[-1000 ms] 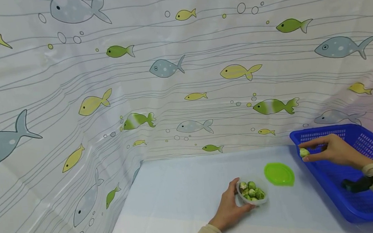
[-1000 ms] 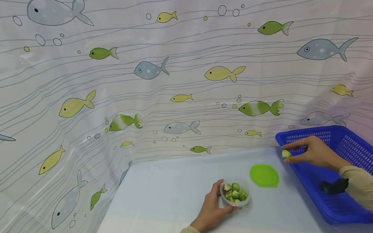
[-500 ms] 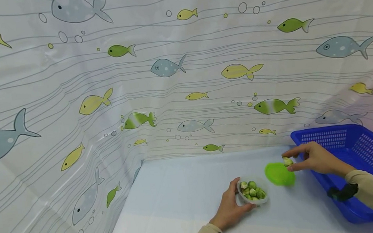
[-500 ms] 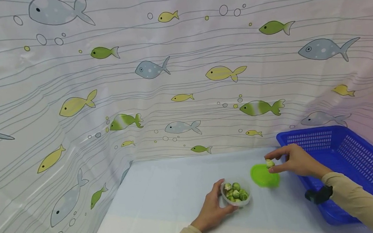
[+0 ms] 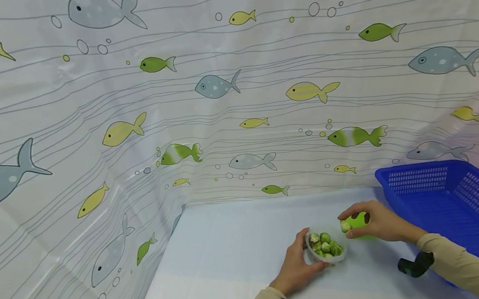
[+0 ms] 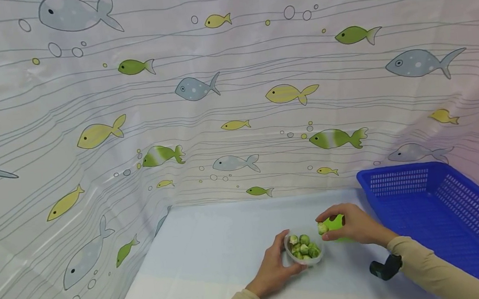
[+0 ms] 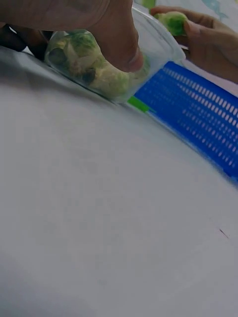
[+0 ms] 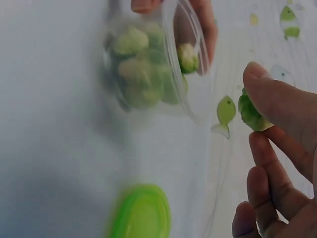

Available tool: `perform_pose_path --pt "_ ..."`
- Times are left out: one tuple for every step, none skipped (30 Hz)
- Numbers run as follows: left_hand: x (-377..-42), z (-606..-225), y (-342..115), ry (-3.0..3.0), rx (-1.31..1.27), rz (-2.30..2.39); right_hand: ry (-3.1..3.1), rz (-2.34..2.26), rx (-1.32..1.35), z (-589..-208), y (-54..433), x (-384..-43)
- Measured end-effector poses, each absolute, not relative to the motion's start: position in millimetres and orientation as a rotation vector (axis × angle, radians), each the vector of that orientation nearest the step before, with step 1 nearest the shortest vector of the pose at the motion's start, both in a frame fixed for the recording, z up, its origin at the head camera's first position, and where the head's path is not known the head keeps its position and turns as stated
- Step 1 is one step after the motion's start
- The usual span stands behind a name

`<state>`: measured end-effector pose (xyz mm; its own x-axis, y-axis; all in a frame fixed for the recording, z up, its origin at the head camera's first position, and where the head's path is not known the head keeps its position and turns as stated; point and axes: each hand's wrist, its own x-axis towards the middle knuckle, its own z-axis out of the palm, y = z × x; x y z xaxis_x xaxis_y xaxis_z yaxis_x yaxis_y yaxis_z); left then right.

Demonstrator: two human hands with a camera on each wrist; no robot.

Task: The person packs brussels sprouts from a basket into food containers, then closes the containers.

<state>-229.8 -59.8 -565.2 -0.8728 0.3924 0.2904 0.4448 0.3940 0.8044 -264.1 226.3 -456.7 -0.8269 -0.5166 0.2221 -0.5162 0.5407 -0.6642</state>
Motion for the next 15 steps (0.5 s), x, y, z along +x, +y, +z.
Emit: perform_pose_path --pt "-230.0 -564.9 -59.6 -2.579 -0.776 -1.517 2.745 -1.189 -0.920 -458.6 222.3 -263.4" --pt "-230.0 -564.8 -59.4 -2.576 -0.781 -1.511 2.729 -1.191 -0.915 -460.5 218.9 -262.7" --pt "-230.1 -564.6 -59.3 -2.571 -0.789 -1.511 2.714 -1.194 -0.915 -462.4 215.8 -262.1" --pt "-230.1 -564.5 -59.2 -2.567 -0.796 -1.507 2.698 -1.201 -0.916 -464.2 212.9 -261.4" --pt "-230.1 -564.3 -59.2 -2.561 -0.806 -1.502 2.684 -1.208 -0.917 -465.8 210.3 -260.8" --pt "-230.2 -564.4 -59.1 -2.557 -0.811 -1.496 2.673 -1.214 -0.918 -467.2 208.0 -260.4" --pt "-230.2 -564.3 -59.2 -2.554 -0.816 -1.491 2.665 -1.222 -0.915 -468.6 205.7 -260.0" --pt "-230.2 -564.2 -59.2 -2.553 -0.818 -1.486 2.666 -1.225 -0.915 -469.8 203.6 -259.7" --pt "-230.2 -564.1 -59.3 -2.553 -0.818 -1.484 2.671 -1.229 -0.919 -470.8 201.4 -259.4" --pt "-230.1 -564.0 -59.5 -2.553 -0.817 -1.482 2.676 -1.234 -0.920 -471.6 199.4 -259.2" --pt "-229.9 -563.7 -59.7 -2.556 -0.815 -1.482 2.681 -1.240 -0.920 -472.3 197.6 -259.0" --pt "-229.6 -563.6 -59.8 -2.560 -0.807 -1.483 2.688 -1.242 -0.922 -473.1 195.9 -259.0" --pt "-229.5 -563.3 -59.9 -2.565 -0.800 -1.487 2.695 -1.244 -0.927 -473.7 194.3 -258.7" --pt "-229.6 -563.3 -59.9 -2.569 -0.795 -1.490 2.699 -1.246 -0.936 -474.8 192.9 -258.8" --pt "-229.5 -563.1 -60.2 -2.572 -0.792 -1.495 2.696 -1.250 -0.942 -475.8 191.6 -259.0"
